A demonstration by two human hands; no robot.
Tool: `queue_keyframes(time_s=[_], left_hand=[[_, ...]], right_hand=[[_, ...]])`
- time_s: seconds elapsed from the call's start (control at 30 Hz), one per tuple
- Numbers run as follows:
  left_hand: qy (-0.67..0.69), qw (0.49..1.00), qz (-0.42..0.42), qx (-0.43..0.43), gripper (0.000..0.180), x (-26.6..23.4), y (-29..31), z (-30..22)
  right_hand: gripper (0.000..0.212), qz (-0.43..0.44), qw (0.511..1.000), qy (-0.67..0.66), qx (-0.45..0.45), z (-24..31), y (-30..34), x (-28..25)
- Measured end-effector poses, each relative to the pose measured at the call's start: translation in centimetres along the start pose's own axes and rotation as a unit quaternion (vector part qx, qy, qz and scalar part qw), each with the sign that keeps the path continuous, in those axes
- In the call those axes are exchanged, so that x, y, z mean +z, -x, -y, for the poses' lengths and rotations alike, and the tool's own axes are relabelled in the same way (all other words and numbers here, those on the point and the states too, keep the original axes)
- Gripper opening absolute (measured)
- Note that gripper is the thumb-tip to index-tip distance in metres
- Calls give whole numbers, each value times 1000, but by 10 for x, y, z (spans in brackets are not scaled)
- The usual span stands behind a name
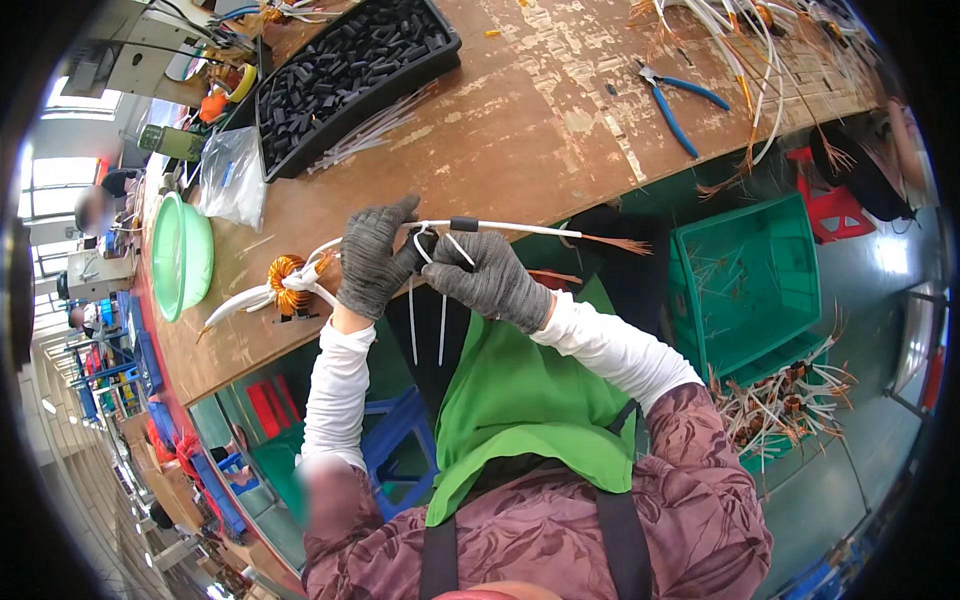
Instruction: The person assembles wire harnesses and electronic components by hand at a workstation, securing them with fasteners and plastic sleeves. Pliers and wire cutters are used to manipulate the components.
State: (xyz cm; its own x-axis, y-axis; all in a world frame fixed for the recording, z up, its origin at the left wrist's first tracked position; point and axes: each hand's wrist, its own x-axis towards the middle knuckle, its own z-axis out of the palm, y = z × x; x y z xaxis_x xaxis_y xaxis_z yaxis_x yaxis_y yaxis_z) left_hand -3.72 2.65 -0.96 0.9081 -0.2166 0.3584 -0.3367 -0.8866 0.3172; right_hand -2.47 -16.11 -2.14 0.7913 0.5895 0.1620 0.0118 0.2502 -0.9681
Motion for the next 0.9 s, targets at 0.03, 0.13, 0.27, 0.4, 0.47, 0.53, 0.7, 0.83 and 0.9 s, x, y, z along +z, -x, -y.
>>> queue_keyframes(time_s=[0.03,0.13,0.27,0.4,0.47,0.53,0.7,0.83,0.9], left_hand=[[-1,1000,0,1,40,1,-1,0],[-4,999,5,43,30,4,-5,0],[-22,994,-106,8,21,0,-18,-9],[-81,981,-176,11,19,9,-23,-5],[-47,987,-155,-10,17,20,-21,-3],[-37,986,-161,-38,14,20,-22,0],[54,970,-211,-104,13,18,-32,1],[42,975,-205,-73,14,18,-33,0],[70,970,-225,-63,16,19,-31,4]], right_hand=[[23,0,1000,9,-13,-2,0,-2],[22,4,1000,12,-6,1,0,0],[21,47,998,29,-15,12,-7,3],[21,13,993,52,-108,5,-18,22],[22,20,995,47,-85,-7,-20,27],[23,57,998,7,-5,0,-16,13],[34,-154,961,-79,214,10,-45,-38],[27,-140,965,-171,144,-3,-72,-40],[22,-118,970,-134,166,-13,-77,-22]])
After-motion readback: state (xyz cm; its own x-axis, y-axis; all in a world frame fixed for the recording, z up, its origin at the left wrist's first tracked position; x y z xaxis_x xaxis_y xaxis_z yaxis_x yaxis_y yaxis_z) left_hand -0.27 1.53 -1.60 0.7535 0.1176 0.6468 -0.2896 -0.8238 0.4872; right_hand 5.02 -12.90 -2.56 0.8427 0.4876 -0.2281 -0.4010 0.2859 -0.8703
